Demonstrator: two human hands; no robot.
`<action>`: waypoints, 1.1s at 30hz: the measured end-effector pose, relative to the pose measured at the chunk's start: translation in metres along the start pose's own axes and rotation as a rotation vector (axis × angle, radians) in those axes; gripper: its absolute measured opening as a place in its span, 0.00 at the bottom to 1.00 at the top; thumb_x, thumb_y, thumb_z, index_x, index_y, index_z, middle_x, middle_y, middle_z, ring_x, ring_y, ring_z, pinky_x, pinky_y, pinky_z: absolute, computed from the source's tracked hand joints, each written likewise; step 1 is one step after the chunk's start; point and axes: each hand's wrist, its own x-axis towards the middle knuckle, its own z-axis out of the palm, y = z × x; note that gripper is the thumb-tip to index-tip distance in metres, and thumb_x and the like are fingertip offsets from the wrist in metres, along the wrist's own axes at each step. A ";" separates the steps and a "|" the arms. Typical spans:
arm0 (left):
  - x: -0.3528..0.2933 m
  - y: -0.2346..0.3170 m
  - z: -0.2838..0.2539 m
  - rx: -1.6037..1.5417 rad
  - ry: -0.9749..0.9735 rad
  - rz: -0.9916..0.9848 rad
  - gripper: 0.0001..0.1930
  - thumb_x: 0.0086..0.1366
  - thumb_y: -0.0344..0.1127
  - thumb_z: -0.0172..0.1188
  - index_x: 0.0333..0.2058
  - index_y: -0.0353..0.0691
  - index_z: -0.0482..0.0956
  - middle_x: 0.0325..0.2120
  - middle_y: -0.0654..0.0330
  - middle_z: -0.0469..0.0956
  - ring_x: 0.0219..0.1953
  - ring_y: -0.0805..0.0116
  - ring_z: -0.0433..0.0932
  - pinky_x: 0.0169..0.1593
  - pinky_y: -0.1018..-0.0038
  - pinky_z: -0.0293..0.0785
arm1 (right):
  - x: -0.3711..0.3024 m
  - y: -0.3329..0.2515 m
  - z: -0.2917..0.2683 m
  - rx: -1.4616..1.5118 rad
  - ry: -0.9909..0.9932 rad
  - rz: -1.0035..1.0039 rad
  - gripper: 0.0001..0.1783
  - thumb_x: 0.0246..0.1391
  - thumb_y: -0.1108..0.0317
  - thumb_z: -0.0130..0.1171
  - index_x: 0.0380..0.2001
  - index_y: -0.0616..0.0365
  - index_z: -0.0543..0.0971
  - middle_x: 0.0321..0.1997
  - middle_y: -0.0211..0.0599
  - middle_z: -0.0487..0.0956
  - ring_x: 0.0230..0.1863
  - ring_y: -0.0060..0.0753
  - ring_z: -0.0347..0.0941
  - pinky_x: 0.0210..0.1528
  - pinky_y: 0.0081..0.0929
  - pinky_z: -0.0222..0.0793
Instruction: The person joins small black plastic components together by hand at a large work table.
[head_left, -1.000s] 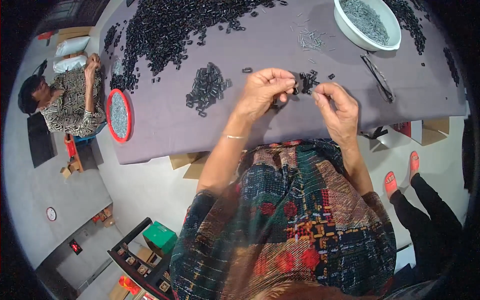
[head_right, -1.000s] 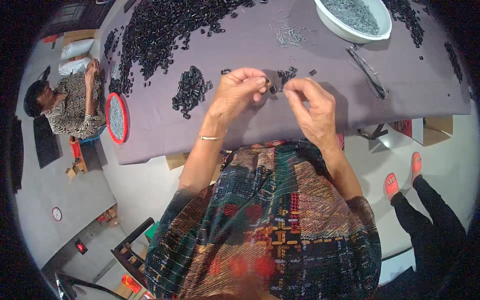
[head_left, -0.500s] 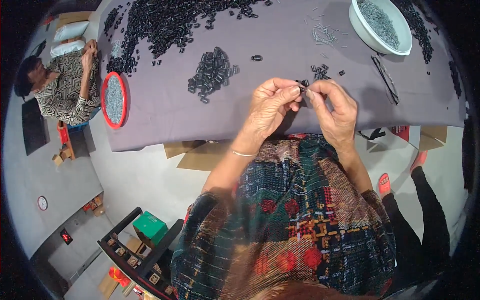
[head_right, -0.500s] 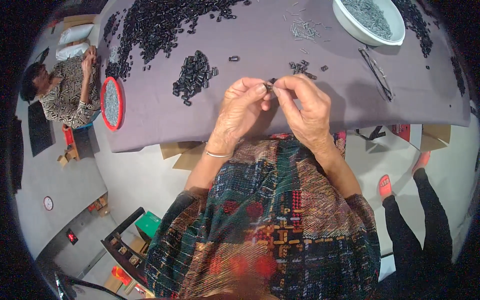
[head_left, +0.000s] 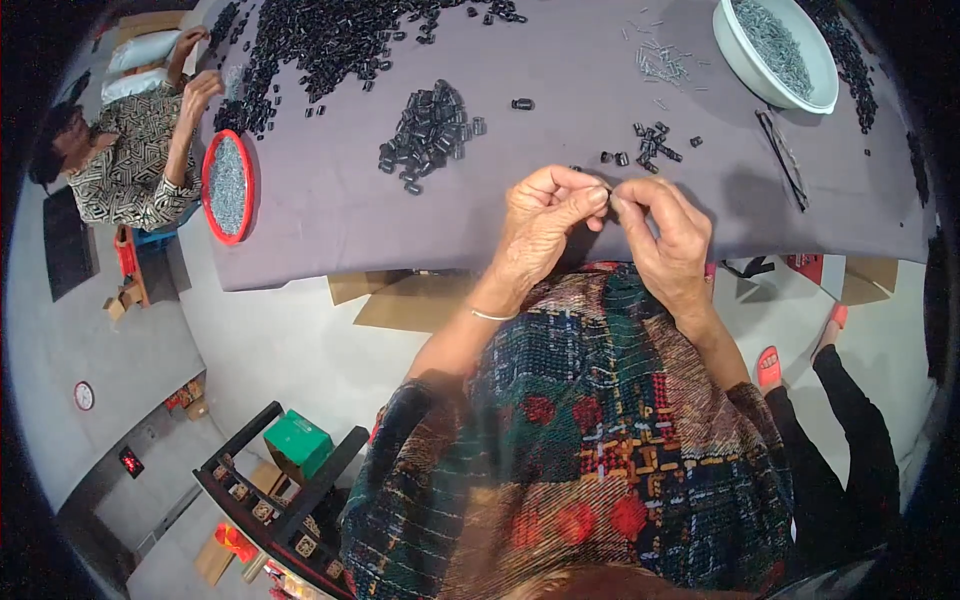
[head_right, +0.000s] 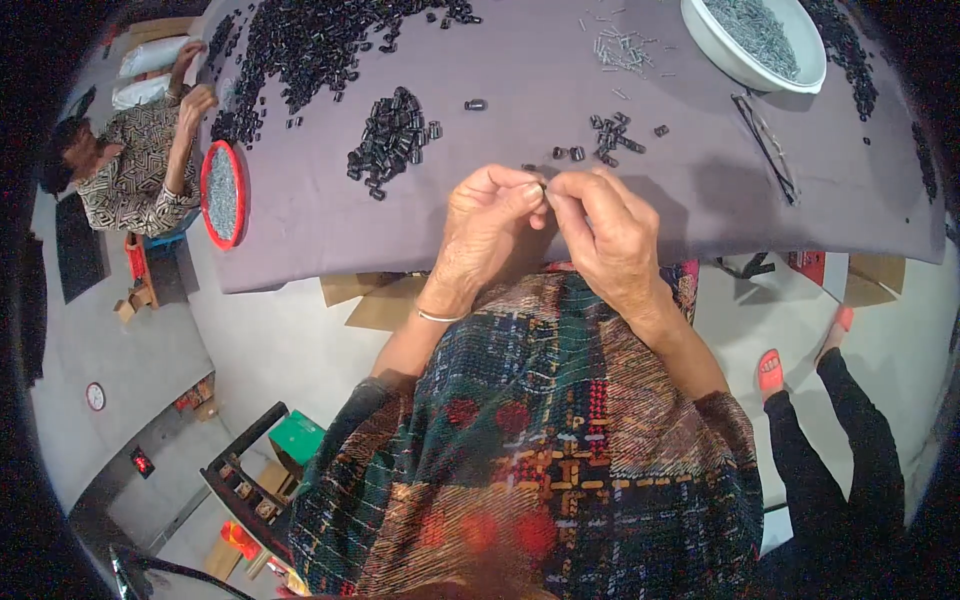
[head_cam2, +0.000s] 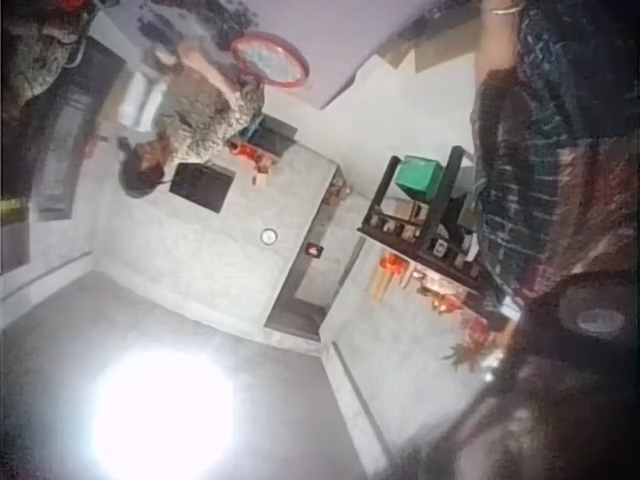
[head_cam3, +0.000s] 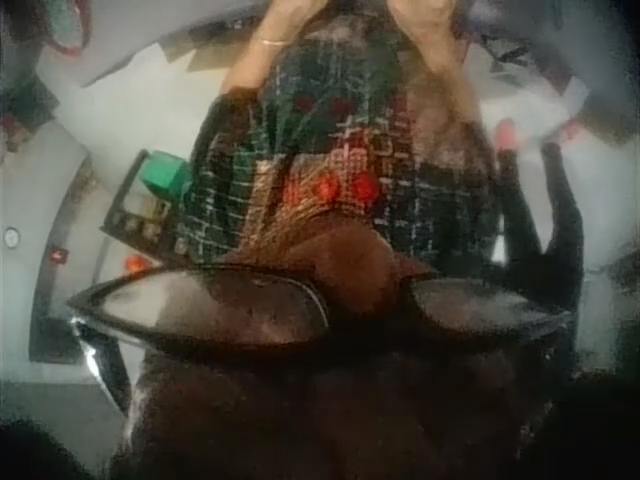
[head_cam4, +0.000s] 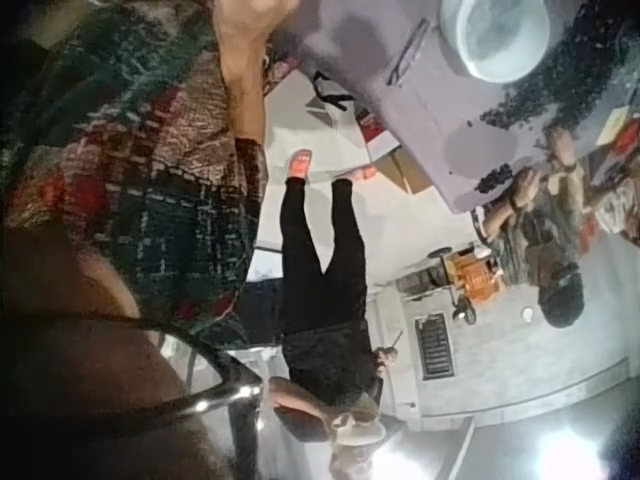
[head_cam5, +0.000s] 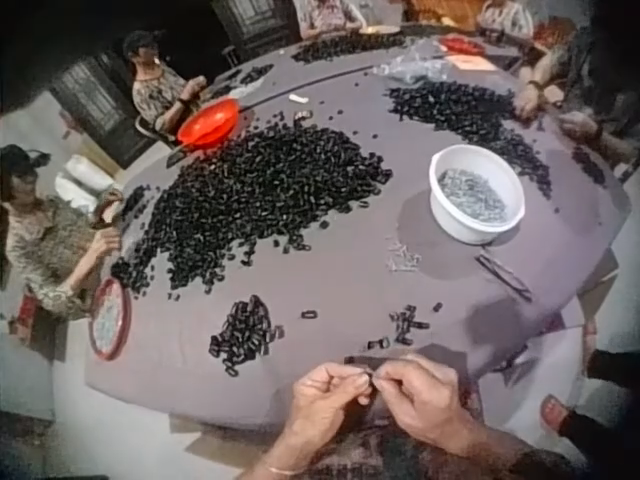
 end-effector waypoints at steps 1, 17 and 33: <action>-0.001 -0.001 -0.002 0.010 0.005 -0.034 0.04 0.57 0.25 0.62 0.32 0.34 0.77 0.26 0.57 0.78 0.26 0.75 0.75 0.31 0.81 0.75 | -0.002 0.002 0.000 0.020 -0.032 0.036 0.07 0.45 0.84 0.58 0.29 0.64 0.74 0.26 0.35 0.76 0.24 0.25 0.71 0.27 0.21 0.67; -0.024 -0.015 -0.019 0.006 -0.031 -0.134 0.03 0.58 0.26 0.61 0.31 0.33 0.76 0.29 0.57 0.78 0.27 0.76 0.75 0.33 0.80 0.75 | -0.021 0.004 -0.002 0.054 -0.155 0.023 0.08 0.41 0.84 0.61 0.26 0.64 0.74 0.24 0.38 0.77 0.23 0.29 0.73 0.23 0.23 0.68; -0.011 -0.007 -0.036 -0.455 -0.057 -0.174 0.03 0.62 0.24 0.54 0.34 0.36 0.74 0.32 0.54 0.77 0.31 0.72 0.78 0.34 0.77 0.80 | 0.015 0.047 0.011 -0.577 -0.143 -0.180 0.16 0.36 0.74 0.66 0.33 0.53 0.78 0.34 0.30 0.72 0.38 0.34 0.67 0.41 0.33 0.59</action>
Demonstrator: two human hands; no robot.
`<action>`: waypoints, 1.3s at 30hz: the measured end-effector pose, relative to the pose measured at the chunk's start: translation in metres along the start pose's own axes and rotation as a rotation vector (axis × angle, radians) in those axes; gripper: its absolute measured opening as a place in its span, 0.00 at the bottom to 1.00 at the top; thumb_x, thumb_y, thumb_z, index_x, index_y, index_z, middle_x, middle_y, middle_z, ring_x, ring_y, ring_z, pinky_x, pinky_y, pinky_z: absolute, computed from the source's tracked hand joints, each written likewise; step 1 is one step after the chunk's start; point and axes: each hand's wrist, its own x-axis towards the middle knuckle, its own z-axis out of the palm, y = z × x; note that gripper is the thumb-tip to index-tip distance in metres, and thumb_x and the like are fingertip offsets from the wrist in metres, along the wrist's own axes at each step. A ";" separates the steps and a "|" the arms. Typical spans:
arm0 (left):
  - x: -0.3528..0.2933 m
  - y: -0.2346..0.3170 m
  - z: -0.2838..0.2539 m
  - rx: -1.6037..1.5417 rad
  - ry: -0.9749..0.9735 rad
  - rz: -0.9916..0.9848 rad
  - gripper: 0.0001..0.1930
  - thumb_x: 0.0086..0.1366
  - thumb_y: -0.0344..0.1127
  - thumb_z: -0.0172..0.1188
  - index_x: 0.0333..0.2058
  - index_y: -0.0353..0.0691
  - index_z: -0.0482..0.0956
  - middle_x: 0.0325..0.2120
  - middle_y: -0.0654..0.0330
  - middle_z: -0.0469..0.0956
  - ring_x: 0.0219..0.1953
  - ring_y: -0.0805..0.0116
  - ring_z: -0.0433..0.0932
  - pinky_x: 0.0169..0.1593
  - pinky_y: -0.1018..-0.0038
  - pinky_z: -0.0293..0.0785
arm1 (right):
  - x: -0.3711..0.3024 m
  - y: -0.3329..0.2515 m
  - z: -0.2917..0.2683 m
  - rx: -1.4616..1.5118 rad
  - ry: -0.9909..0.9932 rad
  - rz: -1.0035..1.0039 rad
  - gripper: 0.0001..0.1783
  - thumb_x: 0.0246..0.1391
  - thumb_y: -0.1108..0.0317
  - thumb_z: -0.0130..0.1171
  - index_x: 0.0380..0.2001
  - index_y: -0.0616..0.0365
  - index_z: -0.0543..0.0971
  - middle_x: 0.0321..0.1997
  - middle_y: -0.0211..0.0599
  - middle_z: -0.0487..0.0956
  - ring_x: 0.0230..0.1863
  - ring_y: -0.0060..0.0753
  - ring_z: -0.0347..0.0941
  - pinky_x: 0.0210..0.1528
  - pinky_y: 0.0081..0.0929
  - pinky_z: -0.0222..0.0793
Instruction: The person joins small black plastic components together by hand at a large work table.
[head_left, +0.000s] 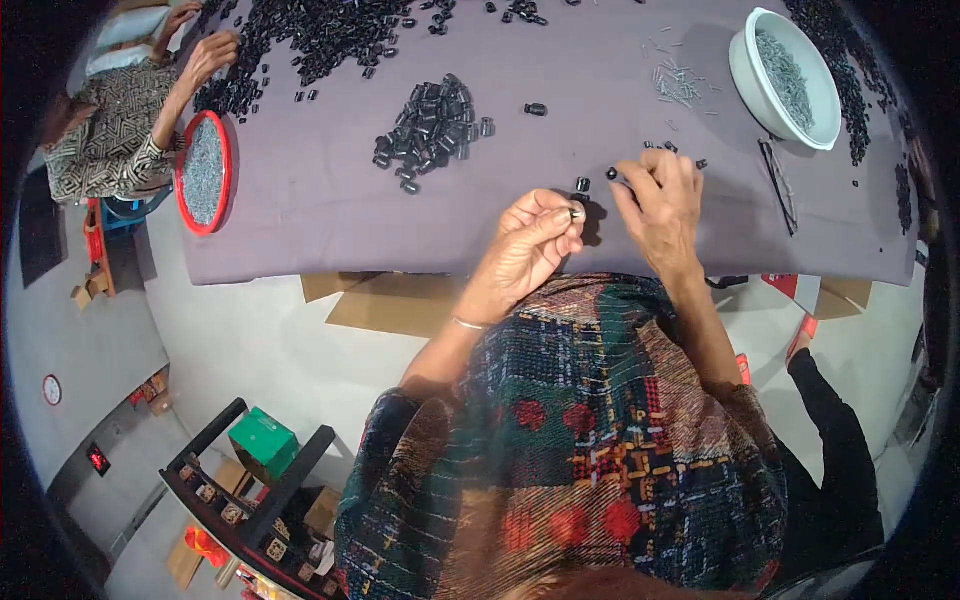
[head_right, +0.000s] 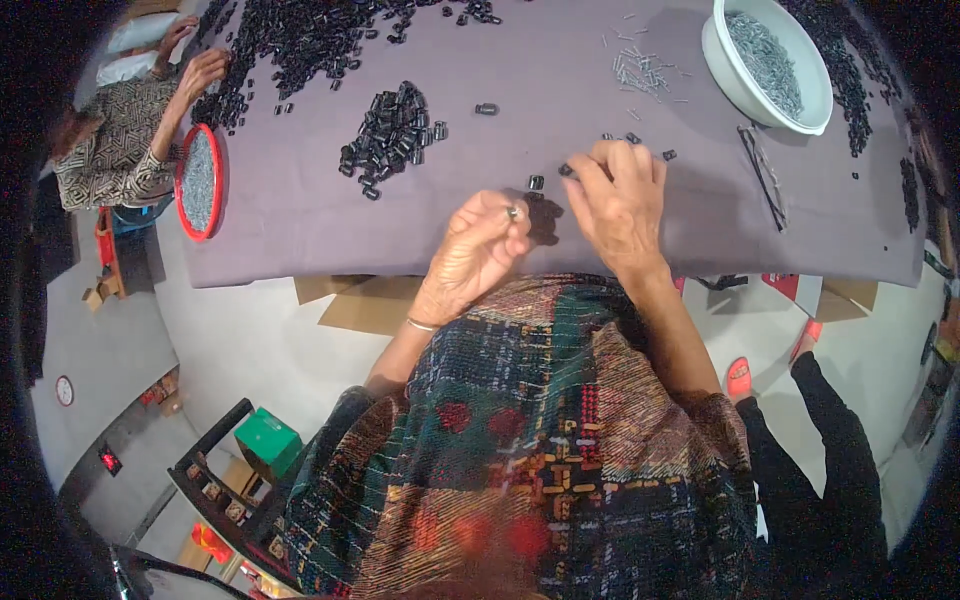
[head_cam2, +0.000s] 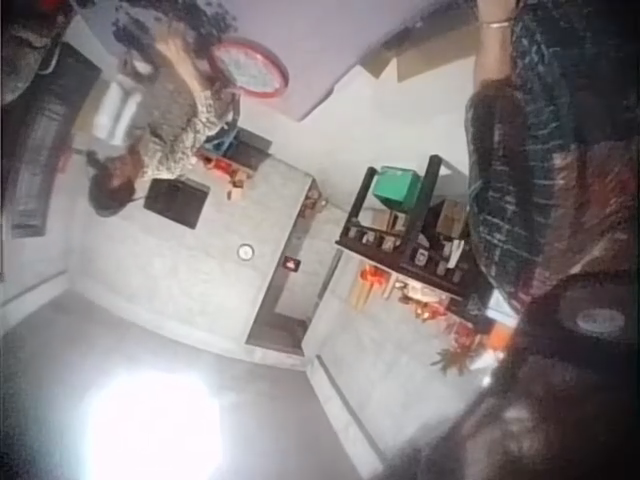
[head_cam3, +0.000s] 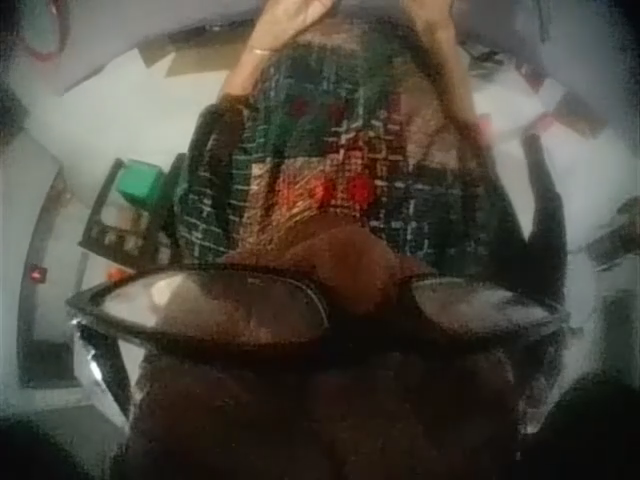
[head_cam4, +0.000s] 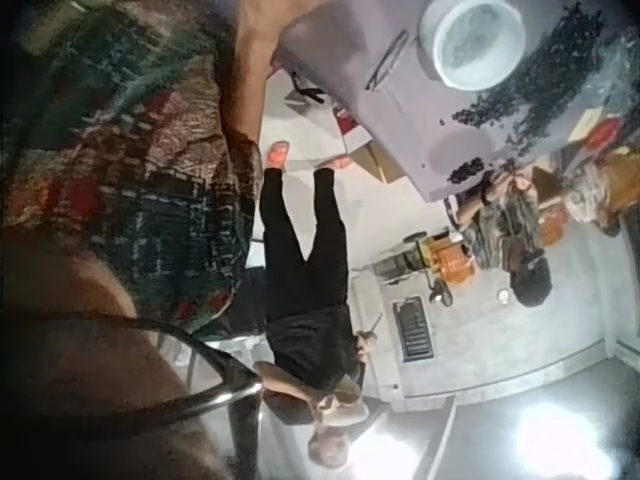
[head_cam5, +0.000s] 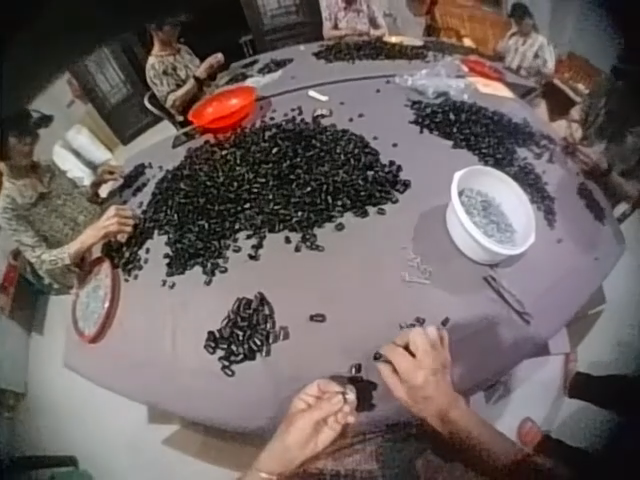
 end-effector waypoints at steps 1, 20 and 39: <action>-0.001 0.000 -0.001 -0.003 0.006 0.005 0.03 0.62 0.24 0.54 0.34 0.36 0.74 0.32 0.54 0.77 0.31 0.72 0.78 0.34 0.77 0.80 | 0.001 -0.002 0.003 -0.039 -0.029 -0.026 0.15 0.36 0.73 0.65 0.32 0.52 0.77 0.34 0.29 0.72 0.38 0.33 0.67 0.42 0.33 0.58; 0.000 0.000 -0.009 -0.107 -0.038 0.025 0.04 0.62 0.23 0.54 0.34 0.37 0.75 0.32 0.55 0.77 0.31 0.71 0.76 0.33 0.76 0.78 | 0.003 0.004 -0.004 0.085 0.019 -0.012 0.10 0.42 0.78 0.60 0.30 0.54 0.75 0.35 0.30 0.74 0.38 0.36 0.68 0.43 0.32 0.62; 0.000 0.000 -0.011 -0.090 -0.061 0.052 0.02 0.62 0.24 0.54 0.33 0.36 0.75 0.31 0.55 0.75 0.31 0.72 0.74 0.34 0.78 0.78 | 0.010 -0.018 -0.024 0.863 -0.168 0.261 0.13 0.46 0.85 0.55 0.37 0.63 0.77 0.34 0.35 0.76 0.35 0.25 0.72 0.39 0.21 0.67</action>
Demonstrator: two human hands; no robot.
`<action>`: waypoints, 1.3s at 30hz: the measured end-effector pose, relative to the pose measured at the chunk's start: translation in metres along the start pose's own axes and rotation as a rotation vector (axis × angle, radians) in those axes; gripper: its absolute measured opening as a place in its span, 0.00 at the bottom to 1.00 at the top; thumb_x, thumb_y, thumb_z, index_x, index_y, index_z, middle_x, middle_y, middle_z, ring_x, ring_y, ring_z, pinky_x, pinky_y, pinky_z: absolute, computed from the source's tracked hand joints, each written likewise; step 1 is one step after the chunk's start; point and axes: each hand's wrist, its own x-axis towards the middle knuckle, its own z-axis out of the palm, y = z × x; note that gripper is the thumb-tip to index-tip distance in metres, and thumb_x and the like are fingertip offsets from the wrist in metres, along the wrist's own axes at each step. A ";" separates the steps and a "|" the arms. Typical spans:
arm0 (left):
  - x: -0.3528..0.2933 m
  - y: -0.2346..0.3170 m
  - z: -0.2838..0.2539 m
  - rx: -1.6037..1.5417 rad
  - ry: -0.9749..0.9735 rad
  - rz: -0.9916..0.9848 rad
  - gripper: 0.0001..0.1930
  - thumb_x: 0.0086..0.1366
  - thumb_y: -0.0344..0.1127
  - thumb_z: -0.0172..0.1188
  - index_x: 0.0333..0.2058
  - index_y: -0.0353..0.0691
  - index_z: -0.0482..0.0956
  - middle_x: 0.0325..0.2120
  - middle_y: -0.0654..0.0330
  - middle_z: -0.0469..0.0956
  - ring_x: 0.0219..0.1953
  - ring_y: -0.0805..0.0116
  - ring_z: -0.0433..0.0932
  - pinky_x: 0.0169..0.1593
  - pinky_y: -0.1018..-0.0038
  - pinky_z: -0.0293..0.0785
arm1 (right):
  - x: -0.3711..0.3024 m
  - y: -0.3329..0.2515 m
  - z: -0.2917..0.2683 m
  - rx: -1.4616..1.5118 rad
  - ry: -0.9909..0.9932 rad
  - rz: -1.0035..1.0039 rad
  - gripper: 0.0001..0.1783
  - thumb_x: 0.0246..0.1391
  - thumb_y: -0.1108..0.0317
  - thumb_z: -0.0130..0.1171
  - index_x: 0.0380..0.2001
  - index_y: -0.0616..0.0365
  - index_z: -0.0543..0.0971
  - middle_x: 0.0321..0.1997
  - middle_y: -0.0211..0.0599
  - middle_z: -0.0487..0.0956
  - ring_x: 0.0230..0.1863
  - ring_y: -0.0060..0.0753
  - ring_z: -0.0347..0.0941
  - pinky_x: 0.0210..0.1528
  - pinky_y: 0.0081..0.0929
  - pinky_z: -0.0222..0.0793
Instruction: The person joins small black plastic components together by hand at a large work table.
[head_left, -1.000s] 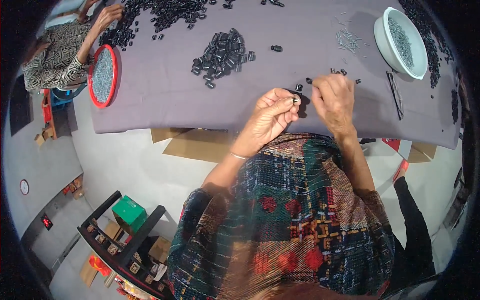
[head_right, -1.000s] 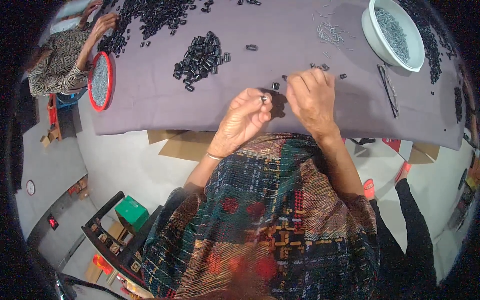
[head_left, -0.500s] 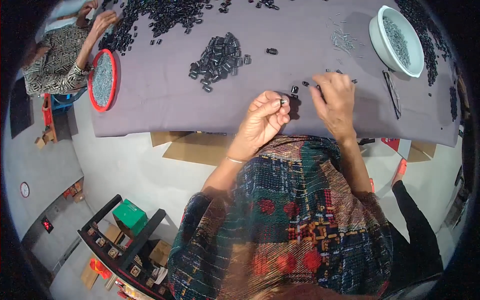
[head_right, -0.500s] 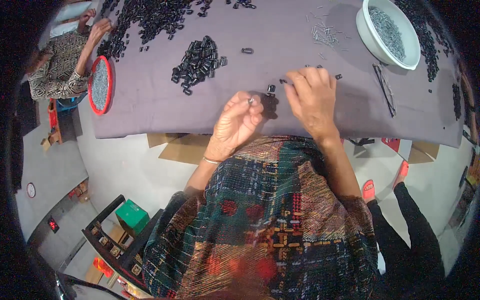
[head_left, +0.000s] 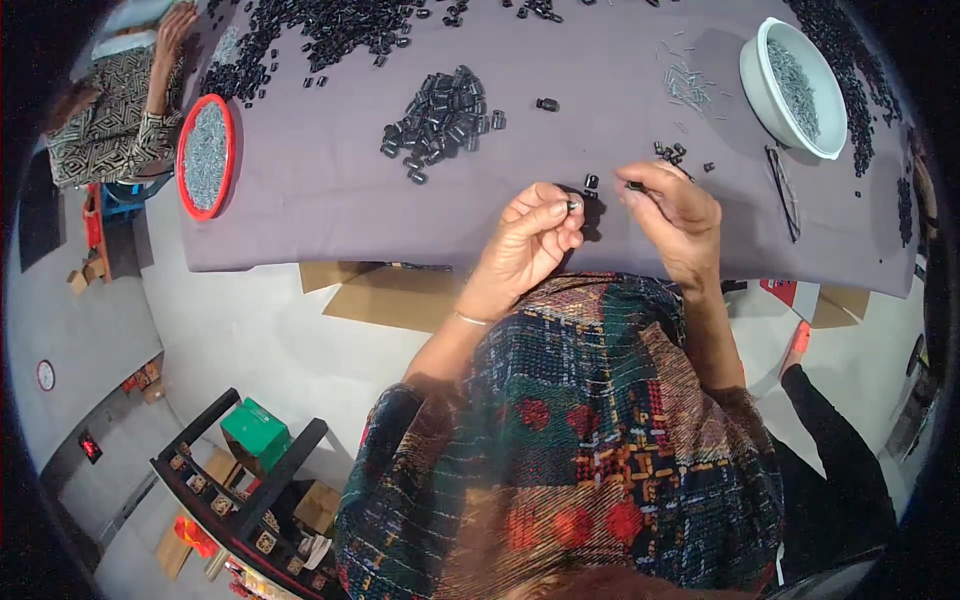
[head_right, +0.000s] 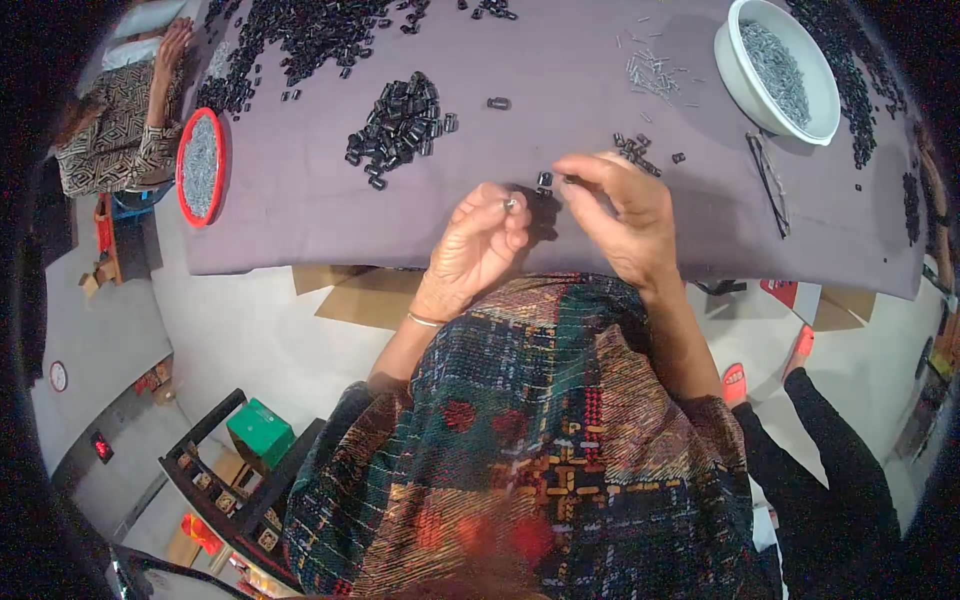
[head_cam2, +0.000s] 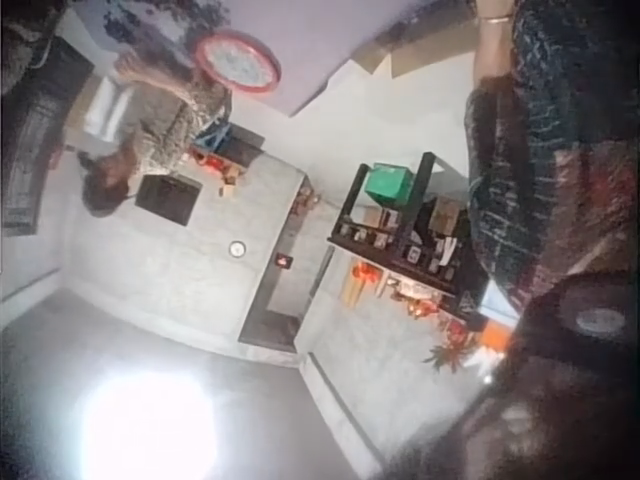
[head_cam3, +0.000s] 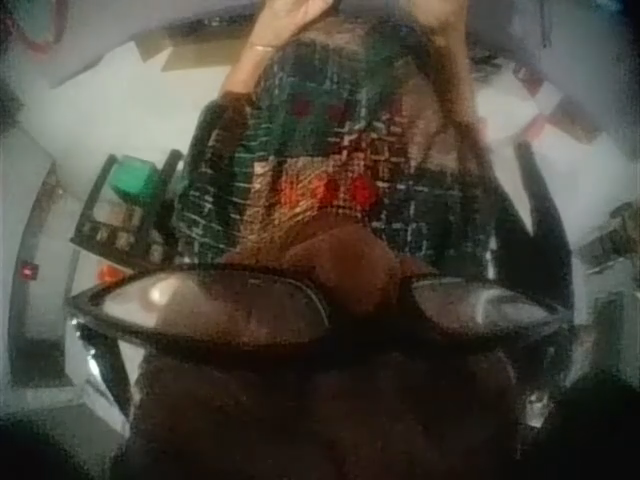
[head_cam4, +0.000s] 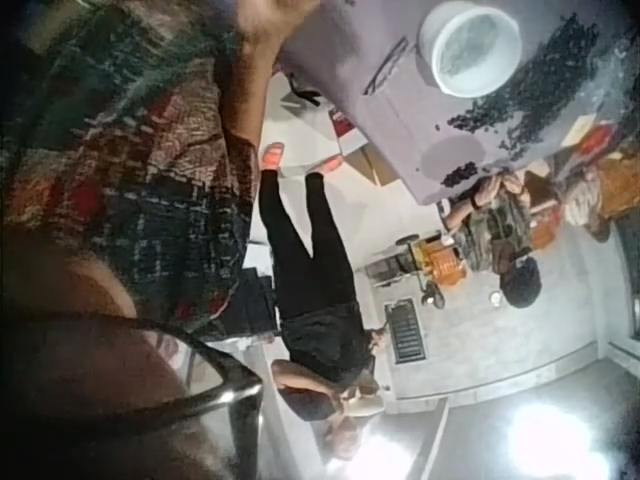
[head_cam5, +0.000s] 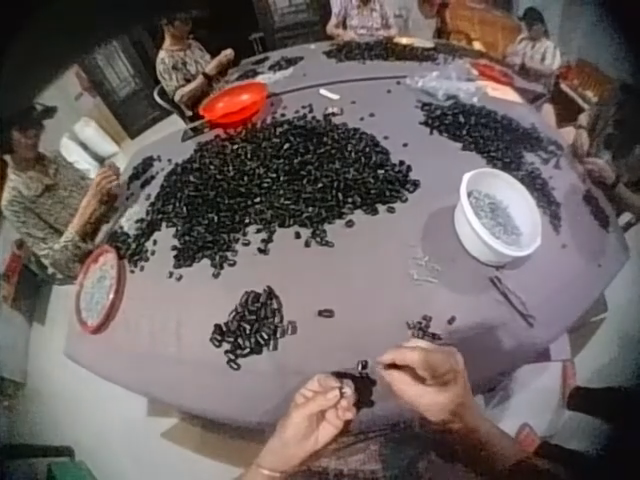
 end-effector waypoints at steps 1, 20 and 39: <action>-0.001 0.001 0.001 0.001 0.001 0.002 0.02 0.62 0.24 0.54 0.33 0.36 0.75 0.31 0.55 0.75 0.31 0.72 0.74 0.34 0.78 0.78 | -0.002 -0.002 -0.001 0.136 -0.018 0.025 0.13 0.48 0.85 0.55 0.39 0.65 0.76 0.34 0.35 0.76 0.35 0.22 0.71 0.40 0.18 0.66; 0.009 0.005 0.038 0.176 -0.034 -0.029 0.03 0.59 0.25 0.56 0.32 0.39 0.75 0.30 0.59 0.72 0.31 0.73 0.68 0.33 0.78 0.71 | -0.027 0.000 -0.003 0.364 0.168 0.084 0.17 0.48 0.88 0.55 0.43 0.68 0.73 0.39 0.33 0.74 0.37 0.20 0.70 0.41 0.16 0.67; 0.008 0.001 0.045 0.168 -0.023 0.015 0.03 0.61 0.23 0.55 0.34 0.36 0.74 0.32 0.54 0.78 0.31 0.72 0.77 0.33 0.78 0.78 | -0.029 -0.016 -0.004 0.317 0.118 0.160 0.13 0.49 0.86 0.54 0.39 0.68 0.74 0.37 0.32 0.75 0.36 0.20 0.70 0.40 0.16 0.67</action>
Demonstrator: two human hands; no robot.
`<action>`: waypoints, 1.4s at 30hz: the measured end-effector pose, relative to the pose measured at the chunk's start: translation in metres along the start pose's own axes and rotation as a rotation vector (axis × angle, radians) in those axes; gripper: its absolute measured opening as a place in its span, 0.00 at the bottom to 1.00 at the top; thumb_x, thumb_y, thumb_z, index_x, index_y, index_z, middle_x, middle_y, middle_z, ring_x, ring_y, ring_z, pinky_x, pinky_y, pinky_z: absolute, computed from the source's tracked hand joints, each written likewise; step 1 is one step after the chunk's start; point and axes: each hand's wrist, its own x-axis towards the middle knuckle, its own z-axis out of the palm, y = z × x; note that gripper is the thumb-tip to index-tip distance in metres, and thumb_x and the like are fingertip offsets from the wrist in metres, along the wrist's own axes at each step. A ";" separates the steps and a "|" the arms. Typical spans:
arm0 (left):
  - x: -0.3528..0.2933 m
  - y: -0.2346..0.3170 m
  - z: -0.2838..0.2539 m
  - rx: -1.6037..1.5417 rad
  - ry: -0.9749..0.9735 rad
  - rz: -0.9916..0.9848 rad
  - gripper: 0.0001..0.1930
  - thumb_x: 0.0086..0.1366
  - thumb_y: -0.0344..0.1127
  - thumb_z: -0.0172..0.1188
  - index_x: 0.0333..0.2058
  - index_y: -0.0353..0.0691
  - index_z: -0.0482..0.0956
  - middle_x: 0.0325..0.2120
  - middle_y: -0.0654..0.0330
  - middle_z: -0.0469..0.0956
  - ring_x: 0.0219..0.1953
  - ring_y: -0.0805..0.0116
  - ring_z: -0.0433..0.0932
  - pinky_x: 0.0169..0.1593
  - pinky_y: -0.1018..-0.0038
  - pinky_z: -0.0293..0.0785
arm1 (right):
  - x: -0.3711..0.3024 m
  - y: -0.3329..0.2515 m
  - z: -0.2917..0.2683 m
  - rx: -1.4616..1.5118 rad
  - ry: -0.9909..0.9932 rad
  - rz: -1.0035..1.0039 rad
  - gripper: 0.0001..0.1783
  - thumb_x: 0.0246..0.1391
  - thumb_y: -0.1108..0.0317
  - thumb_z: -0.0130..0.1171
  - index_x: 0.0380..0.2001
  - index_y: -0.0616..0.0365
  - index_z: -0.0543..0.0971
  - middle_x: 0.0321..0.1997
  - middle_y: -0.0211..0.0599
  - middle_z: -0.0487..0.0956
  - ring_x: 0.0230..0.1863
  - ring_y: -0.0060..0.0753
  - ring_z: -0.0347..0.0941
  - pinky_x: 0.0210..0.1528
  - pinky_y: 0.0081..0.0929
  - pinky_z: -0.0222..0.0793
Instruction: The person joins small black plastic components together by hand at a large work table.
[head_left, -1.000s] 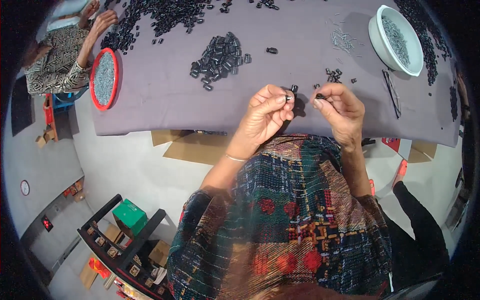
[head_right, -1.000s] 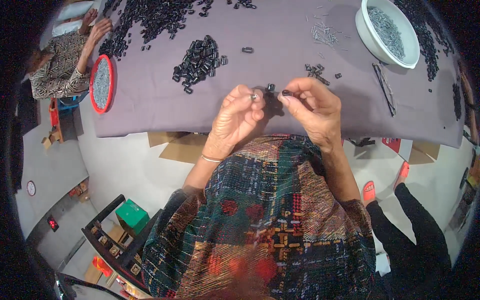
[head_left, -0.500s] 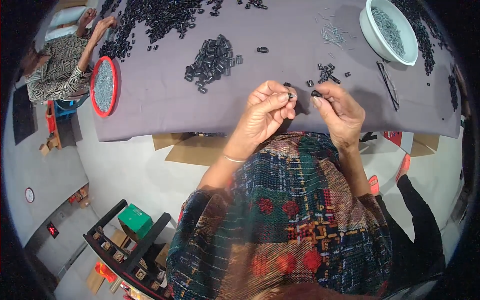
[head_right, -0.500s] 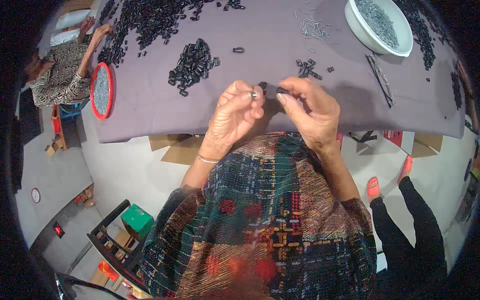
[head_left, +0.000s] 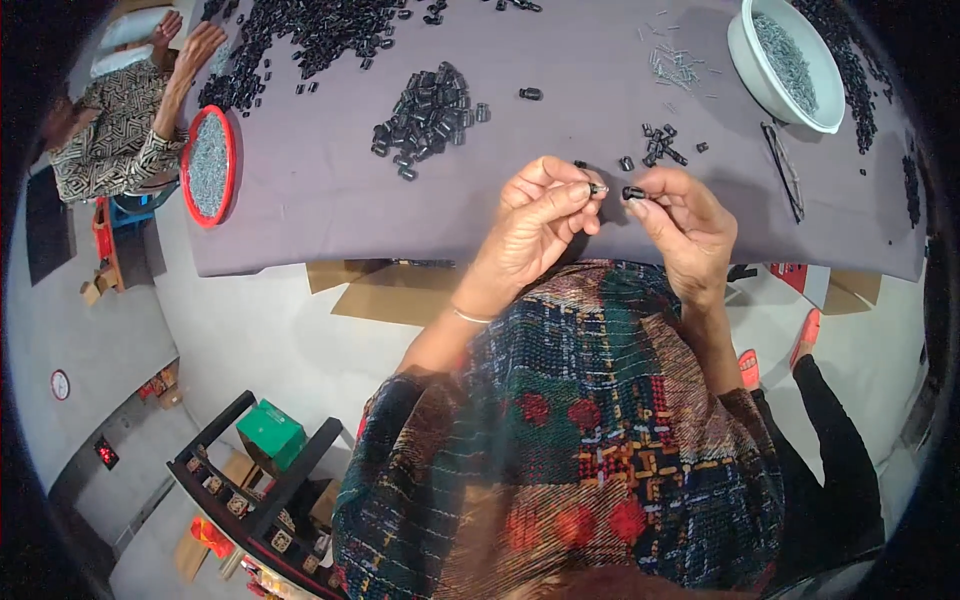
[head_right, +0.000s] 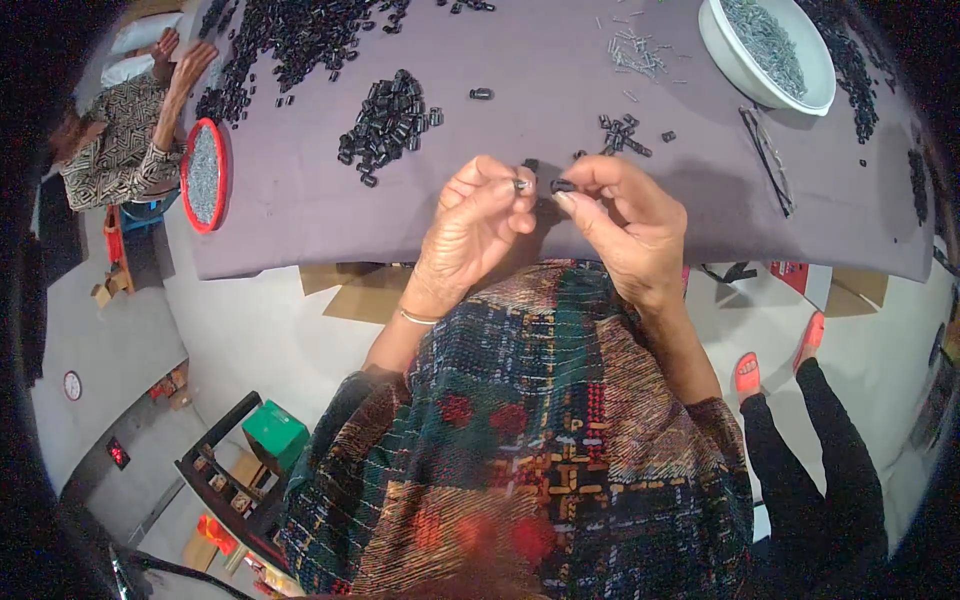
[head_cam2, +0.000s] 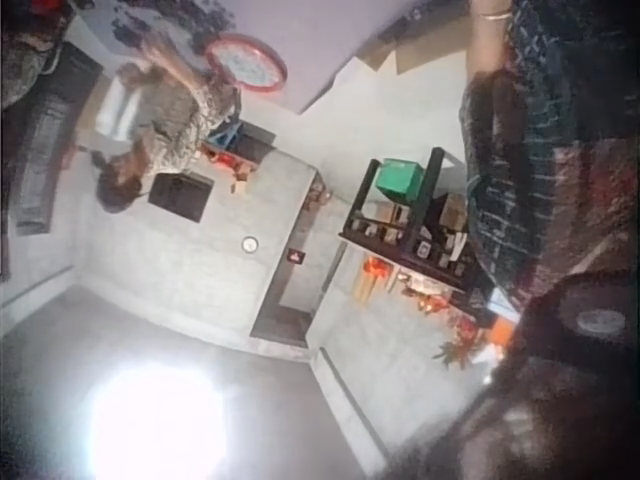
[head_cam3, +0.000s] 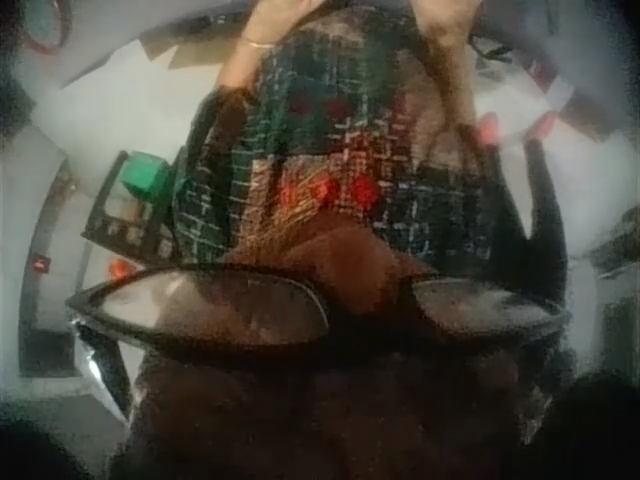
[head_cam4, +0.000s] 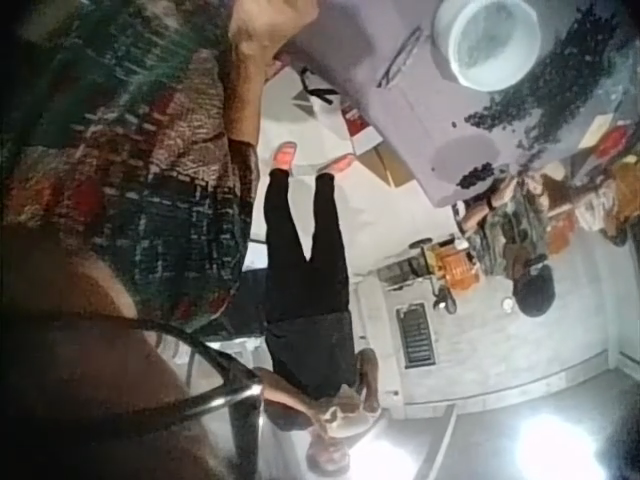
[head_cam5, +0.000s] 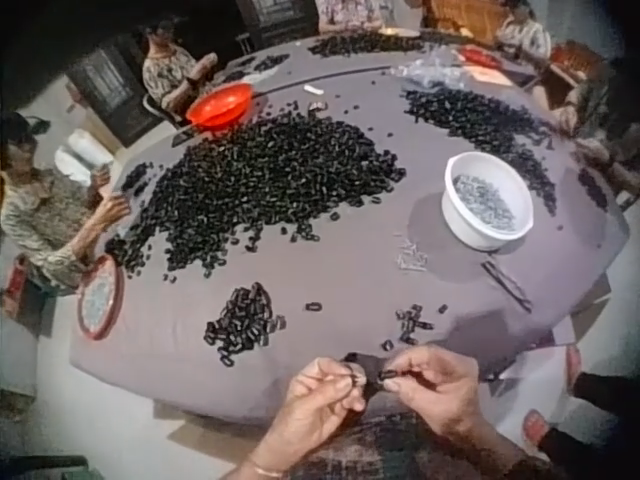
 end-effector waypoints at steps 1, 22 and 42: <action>0.000 0.000 0.000 -0.001 0.003 0.000 0.03 0.61 0.23 0.55 0.34 0.36 0.74 0.32 0.54 0.78 0.31 0.72 0.77 0.33 0.78 0.78 | 0.000 -0.002 0.000 -0.062 0.011 -0.012 0.12 0.49 0.87 0.55 0.39 0.68 0.74 0.36 0.32 0.75 0.35 0.19 0.70 0.39 0.16 0.67; -0.005 0.002 0.002 0.096 -0.029 0.033 0.03 0.61 0.23 0.55 0.34 0.37 0.73 0.33 0.54 0.77 0.31 0.72 0.76 0.34 0.77 0.78 | 0.007 0.014 -0.008 0.620 -0.181 0.102 0.11 0.53 0.78 0.53 0.41 0.66 0.72 0.32 0.41 0.74 0.31 0.30 0.69 0.35 0.28 0.66; -0.008 -0.002 0.013 0.254 -0.020 0.104 0.03 0.60 0.23 0.57 0.33 0.37 0.74 0.32 0.54 0.77 0.28 0.74 0.74 0.34 0.80 0.74 | -0.007 -0.015 0.000 -0.426 -0.026 -0.300 0.13 0.43 0.88 0.57 0.35 0.67 0.76 0.35 0.42 0.76 0.32 0.24 0.73 0.33 0.18 0.69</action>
